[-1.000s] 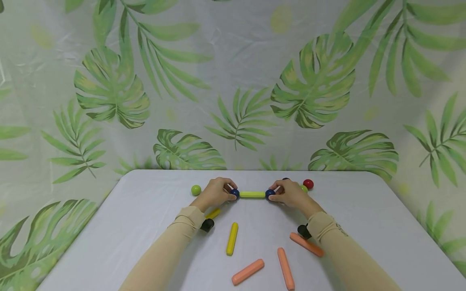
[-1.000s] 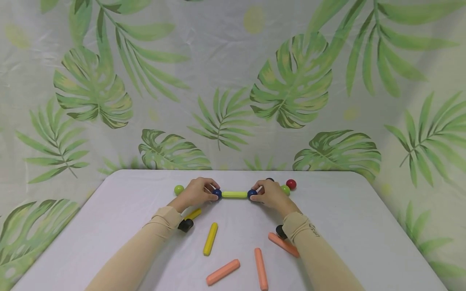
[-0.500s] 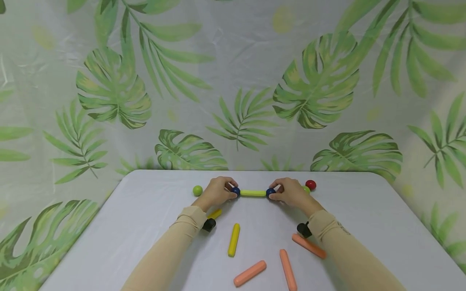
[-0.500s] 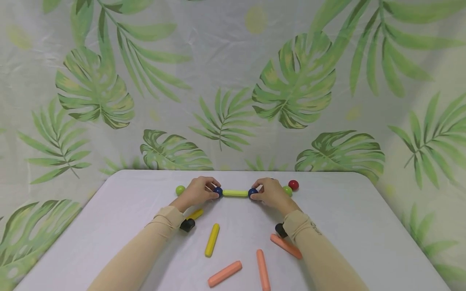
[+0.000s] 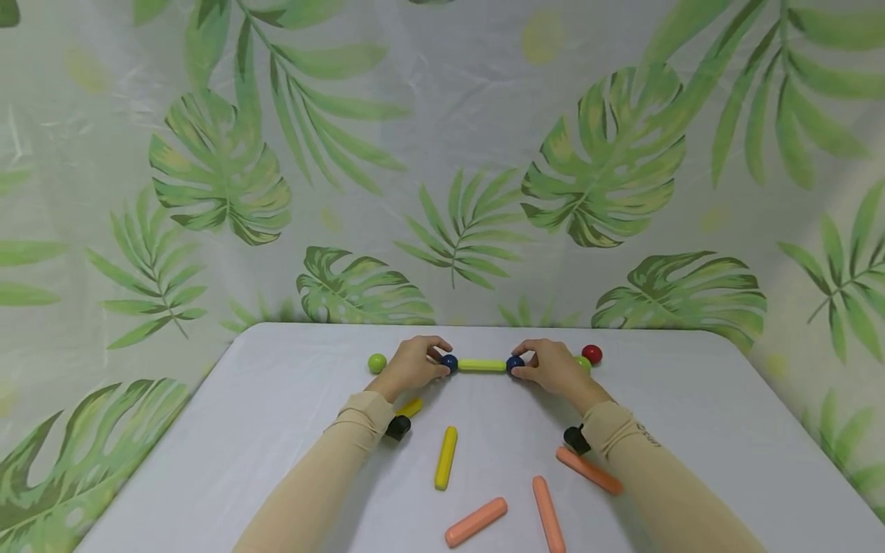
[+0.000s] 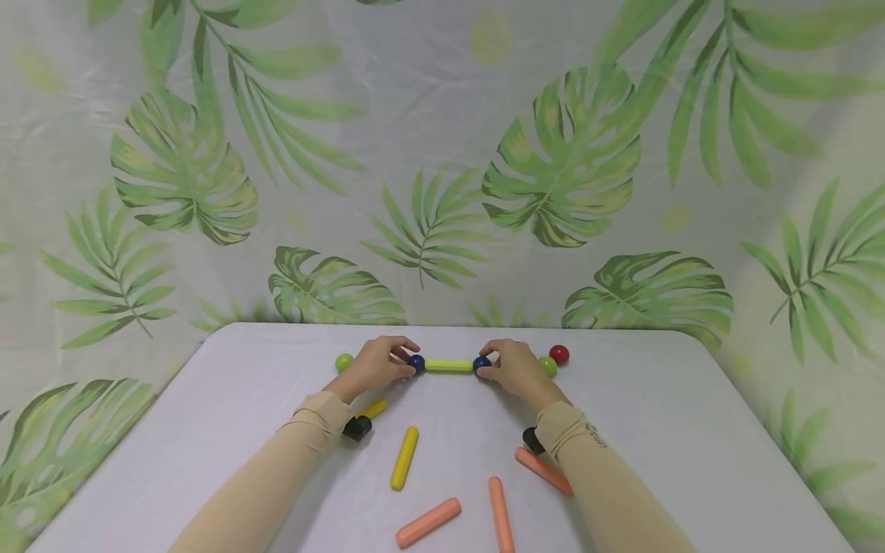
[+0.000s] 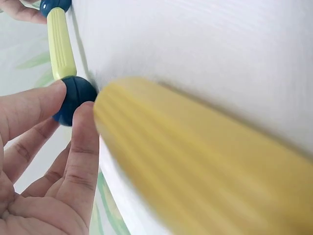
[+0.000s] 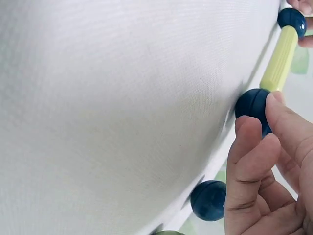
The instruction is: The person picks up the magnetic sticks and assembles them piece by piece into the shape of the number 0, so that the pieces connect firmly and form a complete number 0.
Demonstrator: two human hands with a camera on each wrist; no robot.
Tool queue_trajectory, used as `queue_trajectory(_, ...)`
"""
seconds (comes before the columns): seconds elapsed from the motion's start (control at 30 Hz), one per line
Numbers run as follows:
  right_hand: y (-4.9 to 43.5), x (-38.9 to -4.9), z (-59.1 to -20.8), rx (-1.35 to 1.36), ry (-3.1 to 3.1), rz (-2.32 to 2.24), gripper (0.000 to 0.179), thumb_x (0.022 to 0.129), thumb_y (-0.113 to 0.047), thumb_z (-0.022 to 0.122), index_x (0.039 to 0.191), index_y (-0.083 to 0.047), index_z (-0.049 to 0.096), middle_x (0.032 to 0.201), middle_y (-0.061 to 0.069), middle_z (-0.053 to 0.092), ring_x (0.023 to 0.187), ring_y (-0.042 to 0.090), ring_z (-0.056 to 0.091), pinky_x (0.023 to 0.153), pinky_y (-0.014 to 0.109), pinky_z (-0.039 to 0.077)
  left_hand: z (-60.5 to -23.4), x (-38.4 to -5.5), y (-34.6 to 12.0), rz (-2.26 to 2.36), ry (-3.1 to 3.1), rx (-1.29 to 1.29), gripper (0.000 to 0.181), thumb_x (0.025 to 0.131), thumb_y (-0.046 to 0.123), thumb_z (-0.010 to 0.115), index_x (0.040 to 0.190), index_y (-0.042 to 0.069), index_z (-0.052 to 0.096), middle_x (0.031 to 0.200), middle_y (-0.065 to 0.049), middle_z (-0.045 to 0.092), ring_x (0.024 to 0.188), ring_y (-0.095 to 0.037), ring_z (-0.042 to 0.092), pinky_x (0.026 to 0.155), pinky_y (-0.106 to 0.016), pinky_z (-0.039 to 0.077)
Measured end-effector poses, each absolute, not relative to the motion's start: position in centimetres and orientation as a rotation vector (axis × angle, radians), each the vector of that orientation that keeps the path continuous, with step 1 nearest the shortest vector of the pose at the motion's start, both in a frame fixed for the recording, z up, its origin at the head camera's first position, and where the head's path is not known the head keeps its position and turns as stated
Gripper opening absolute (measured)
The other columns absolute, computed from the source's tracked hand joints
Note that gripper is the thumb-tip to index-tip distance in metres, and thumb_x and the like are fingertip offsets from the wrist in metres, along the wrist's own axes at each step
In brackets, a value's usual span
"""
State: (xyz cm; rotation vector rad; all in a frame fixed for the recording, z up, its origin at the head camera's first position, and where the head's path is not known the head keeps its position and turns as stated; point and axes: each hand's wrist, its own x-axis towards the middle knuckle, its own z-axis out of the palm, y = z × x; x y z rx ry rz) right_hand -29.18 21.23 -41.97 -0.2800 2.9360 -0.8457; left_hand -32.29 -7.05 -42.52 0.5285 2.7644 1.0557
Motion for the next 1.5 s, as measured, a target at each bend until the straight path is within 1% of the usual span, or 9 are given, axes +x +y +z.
queue_trajectory(0.1,21.1,-29.2,-42.0,-0.262,2.920,-0.862,0.040,0.100,-0.022,0.079,0.134,-0.004,0.069,0.091,0.007,0.073,0.076,0.016,0.065,0.067,0.028,0.052,-42.4,-32.1,-7.5,1.038,2.775,0.524,0.039,0.097,0.013,0.081,0.134,0.012,0.071,0.122,-0.013,0.075,0.105,-0.026,0.072,0.088,-0.038,0.061)
queue_trajectory(0.27,20.9,-29.3,-42.1,-0.232,2.888,-0.928,0.040,0.101,-0.021,0.078,0.134,-0.003,0.068,0.083,0.007,0.072,0.062,0.017,0.065,0.058,0.027,0.053,-42.0,-31.6,-8.3,1.005,2.794,0.528,0.040,0.096,0.013,0.081,0.135,0.009,0.070,0.121,-0.015,0.073,0.102,-0.025,0.072,0.088,-0.038,0.061)
queue_trajectory(0.37,20.7,-29.3,-42.0,-0.259,2.909,-0.934,0.037,0.101,-0.022,0.078,0.131,-0.003,0.069,0.080,0.006,0.071,0.061,0.015,0.063,0.059,0.027,0.051,-41.7,-31.2,-8.9,0.989,2.806,0.538,0.038,0.096,0.014,0.081,0.132,0.008,0.071,0.116,-0.013,0.073,0.097,-0.023,0.074,0.086,-0.038,0.062)
queue_trajectory(0.53,20.0,-29.6,-41.2,-0.372,2.962,-0.908,0.031,0.100,-0.022,0.079,0.124,-0.004,0.073,0.081,0.005,0.069,0.069,0.015,0.059,0.065,0.028,0.049,-41.2,-30.2,-9.9,0.961,2.818,0.560,0.031,0.096,0.014,0.081,0.125,0.008,0.073,0.109,-0.011,0.073,0.093,-0.021,0.073,0.083,-0.035,0.061)
queue_trajectory(0.73,18.2,-30.0,-40.2,-0.492,2.941,-0.876,0.030,0.101,-0.023,0.077,0.124,-0.005,0.073,0.092,0.005,0.072,0.079,0.017,0.062,0.074,0.032,0.053,-40.5,-28.5,-11.3,0.861,2.836,0.608,0.028,0.095,0.017,0.083,0.121,0.009,0.075,0.101,-0.006,0.072,0.084,-0.016,0.067,0.075,-0.029,0.057)
queue_trajectory(0.87,17.0,-30.3,-39.9,-0.579,2.933,-0.855,0.031,0.102,-0.024,0.076,0.127,-0.005,0.072,0.103,0.009,0.073,0.096,0.023,0.067,0.089,0.041,0.057,-40.4,-27.4,-12.3,0.820,2.824,0.603,0.028,0.095,0.018,0.083,0.120,0.009,0.076,0.098,-0.004,0.070,0.083,-0.014,0.066,0.075,-0.029,0.057)
queue_trajectory(1.0,15.9,-30.7,-39.9,-0.664,2.909,-0.835,0.036,0.102,-0.024,0.076,0.133,-0.006,0.071,0.114,0.013,0.074,0.112,0.030,0.069,0.102,0.049,0.056,-40.6,-26.2,-13.2,0.807,2.810,0.558,0.029,0.094,0.019,0.085,0.119,0.010,0.076,0.096,-0.003,0.070,0.084,-0.014,0.065,0.076,-0.031,0.057)
queue_trajectory(1.3,13.6,-32.1,-40.8,-0.766,2.806,-0.844,0.037,0.102,-0.020,0.075,0.138,-0.011,0.070,0.126,0.016,0.075,0.124,0.034,0.069,0.107,0.051,0.055,-42.0,-24.1,-15.1,0.884,2.767,0.542,0.028,0.091,0.015,0.087,0.117,0.011,0.075,0.092,-0.001,0.068,0.075,-0.013,0.061,0.065,-0.024,0.053)
queue_trajectory(1.5,12.7,-32.6,-41.1,-0.778,2.766,-0.863,0.039,0.101,-0.018,0.077,0.139,-0.009,0.070,0.120,0.014,0.077,0.118,0.030,0.071,0.102,0.047,0.057,-42.6,-23.2,-15.7,0.965,2.764,0.578,0.025,0.090,0.011,0.087,0.113,0.009,0.077,0.083,0.002,0.065,0.070,-0.011,0.057,0.062,-0.022,0.049)
